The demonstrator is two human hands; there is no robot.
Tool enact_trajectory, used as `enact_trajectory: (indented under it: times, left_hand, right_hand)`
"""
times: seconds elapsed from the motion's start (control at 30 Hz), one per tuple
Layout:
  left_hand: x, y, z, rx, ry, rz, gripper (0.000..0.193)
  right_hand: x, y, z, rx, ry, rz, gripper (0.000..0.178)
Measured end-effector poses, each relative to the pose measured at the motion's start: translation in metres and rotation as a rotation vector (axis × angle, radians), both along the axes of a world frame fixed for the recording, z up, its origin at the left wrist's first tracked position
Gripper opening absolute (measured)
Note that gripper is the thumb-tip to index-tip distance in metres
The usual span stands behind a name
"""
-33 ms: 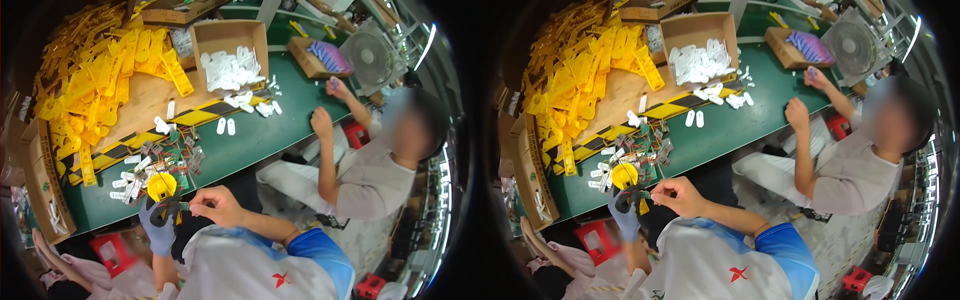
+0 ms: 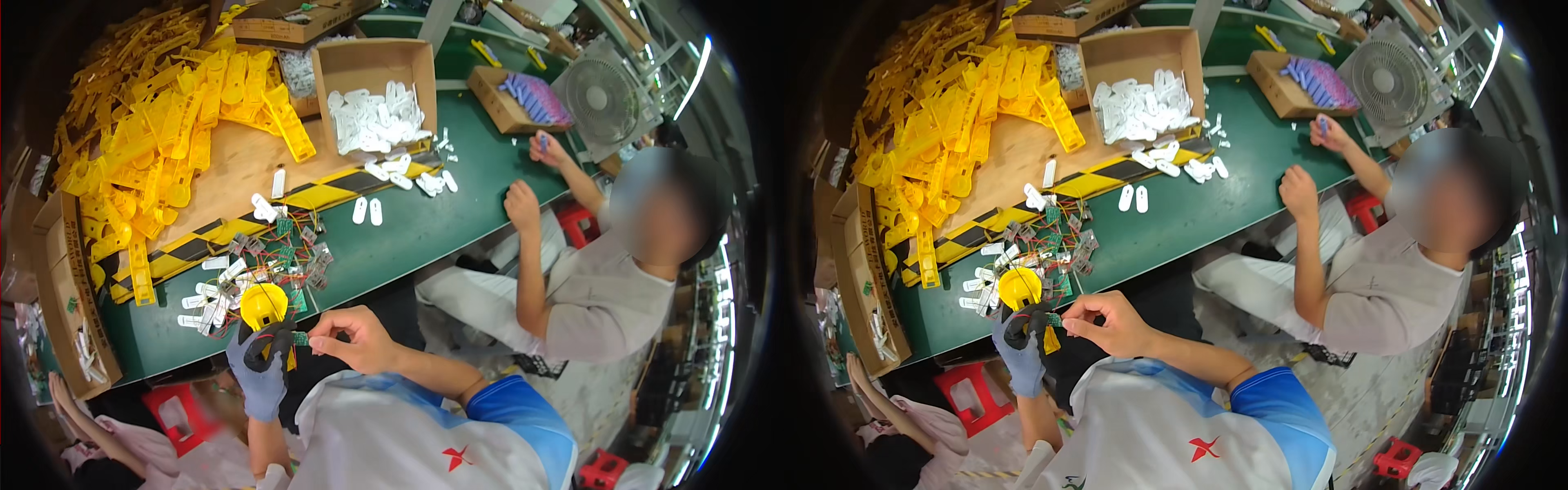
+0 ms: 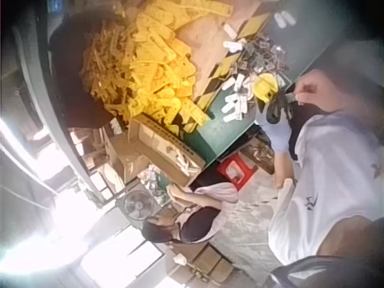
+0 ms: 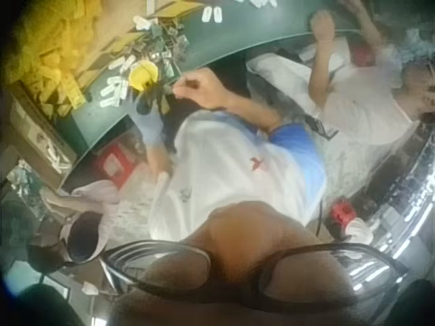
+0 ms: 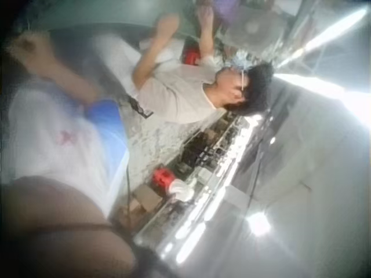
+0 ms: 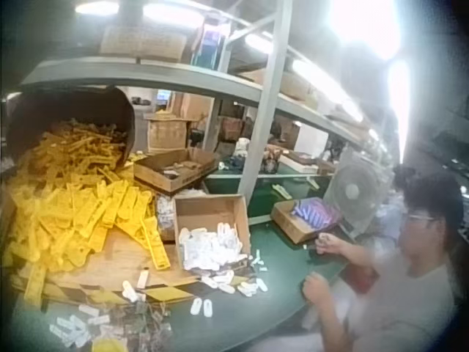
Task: Manually assemble circuit boards and wiring into yellow plastic housings.
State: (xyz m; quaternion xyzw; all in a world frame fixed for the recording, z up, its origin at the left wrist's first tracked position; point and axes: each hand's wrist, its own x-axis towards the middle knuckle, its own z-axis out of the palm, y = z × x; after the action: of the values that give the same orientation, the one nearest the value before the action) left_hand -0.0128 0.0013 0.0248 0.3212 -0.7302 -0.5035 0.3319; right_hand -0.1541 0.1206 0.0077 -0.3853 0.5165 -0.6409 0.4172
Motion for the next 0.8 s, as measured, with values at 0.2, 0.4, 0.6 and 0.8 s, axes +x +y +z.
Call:
enact_trajectory:
  times: [0.2, 0.4, 0.6, 0.8]
  left_hand:
    - [-0.007, -0.012, -0.011, -0.230, -0.055, -0.053, 0.026]
    - [-0.020, -0.025, -0.021, 0.074, -0.138, -0.285, 0.041]
    - [-0.018, -0.004, -0.034, 0.508, 0.297, -0.286, 0.078]
    - [-0.030, 0.009, -0.036, 1.176, 0.764, -0.182, 0.056]
  right_hand:
    - [-0.028, -0.009, 0.033, 0.090, 0.296, -0.029, 0.020]
    - [-0.050, -0.026, -0.001, 0.177, -0.118, -0.028, 0.020]
    - [-0.046, -0.026, -0.016, 0.149, -0.125, -0.007, 0.017]
    - [-0.038, -0.029, -0.007, 0.159, -0.004, -0.141, 0.016]
